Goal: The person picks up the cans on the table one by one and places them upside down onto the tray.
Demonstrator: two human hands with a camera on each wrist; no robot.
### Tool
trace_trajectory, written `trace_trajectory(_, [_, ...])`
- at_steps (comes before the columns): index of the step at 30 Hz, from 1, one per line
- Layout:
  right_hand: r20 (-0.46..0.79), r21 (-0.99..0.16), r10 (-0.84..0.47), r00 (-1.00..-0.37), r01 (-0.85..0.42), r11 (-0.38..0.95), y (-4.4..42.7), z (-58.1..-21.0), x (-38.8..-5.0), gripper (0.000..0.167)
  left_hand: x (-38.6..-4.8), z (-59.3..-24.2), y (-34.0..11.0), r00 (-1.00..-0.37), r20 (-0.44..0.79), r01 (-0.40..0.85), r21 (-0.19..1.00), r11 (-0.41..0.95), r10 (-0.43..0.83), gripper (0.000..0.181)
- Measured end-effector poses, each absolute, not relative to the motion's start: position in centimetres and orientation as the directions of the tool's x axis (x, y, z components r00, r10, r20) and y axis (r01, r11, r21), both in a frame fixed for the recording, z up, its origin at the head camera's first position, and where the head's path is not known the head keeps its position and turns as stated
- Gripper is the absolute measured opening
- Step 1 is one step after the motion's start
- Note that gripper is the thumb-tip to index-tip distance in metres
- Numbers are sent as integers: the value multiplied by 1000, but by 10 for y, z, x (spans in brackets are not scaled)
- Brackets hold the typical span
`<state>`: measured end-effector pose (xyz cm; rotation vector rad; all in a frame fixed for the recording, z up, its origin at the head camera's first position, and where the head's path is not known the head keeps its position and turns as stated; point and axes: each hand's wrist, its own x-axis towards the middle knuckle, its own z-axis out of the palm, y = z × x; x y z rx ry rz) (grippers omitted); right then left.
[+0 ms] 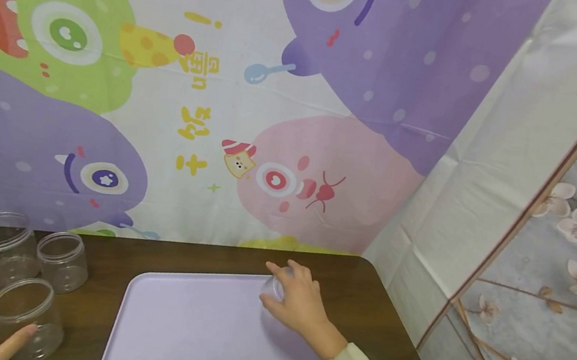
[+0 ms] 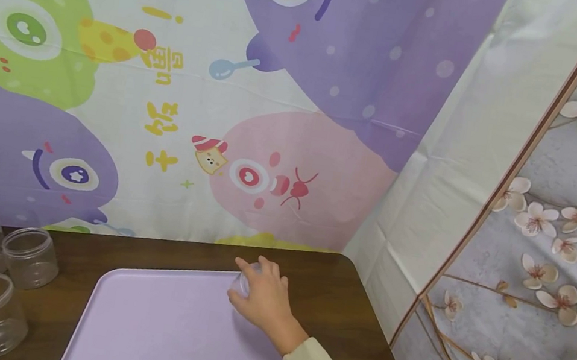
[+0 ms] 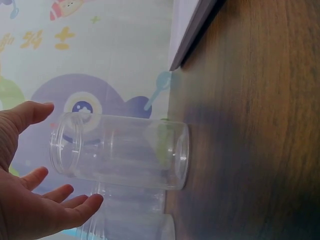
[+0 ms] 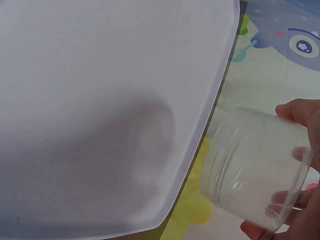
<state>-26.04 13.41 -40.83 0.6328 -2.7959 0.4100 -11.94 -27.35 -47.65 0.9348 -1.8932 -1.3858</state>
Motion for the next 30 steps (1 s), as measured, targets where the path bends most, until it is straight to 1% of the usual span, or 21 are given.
trace_trajectory(5, [276, -193, -402, -873, -460, 867, 134, -408, -265, 56, -119, -473, -273, -576, 33, -198, 964, 179, -817, 83])
trace_trajectory(11, [240, -198, -403, -883, -451, 871, 133, -406, -269, 55, -120, -473, -273, -580, 34, -176, 970, 166, -814, 84])
trace_trajectory(17, [229, -183, -413, -882, -455, 871, 132, -408, -273, 52, -122, -474, -274, -577, 18, -203, 965, 165, -816, 85])
trace_trajectory(21, [232, -175, -421, -877, -464, 869, 132, -411, -276, 51, -122, -472, -274, -594, 5, -229, 958, 175, -804, 87])
trace_trajectory(22, [232, -172, -423, -876, -465, 869, 132, -412, -277, 51, -121, -470, -274, -609, 6, -228, 957, 182, -793, 88])
trace_trajectory(26, [224, -166, -420, -880, -459, 873, 132, -413, -279, 51, -118, -463, -272, -635, -5, -235, 954, 188, -772, 89])
trace_trajectory(30, [209, -170, -413, -886, -449, 877, 132, -415, -281, 51, -118, -463, -270, -630, 1, -232, 954, 190, -776, 89])
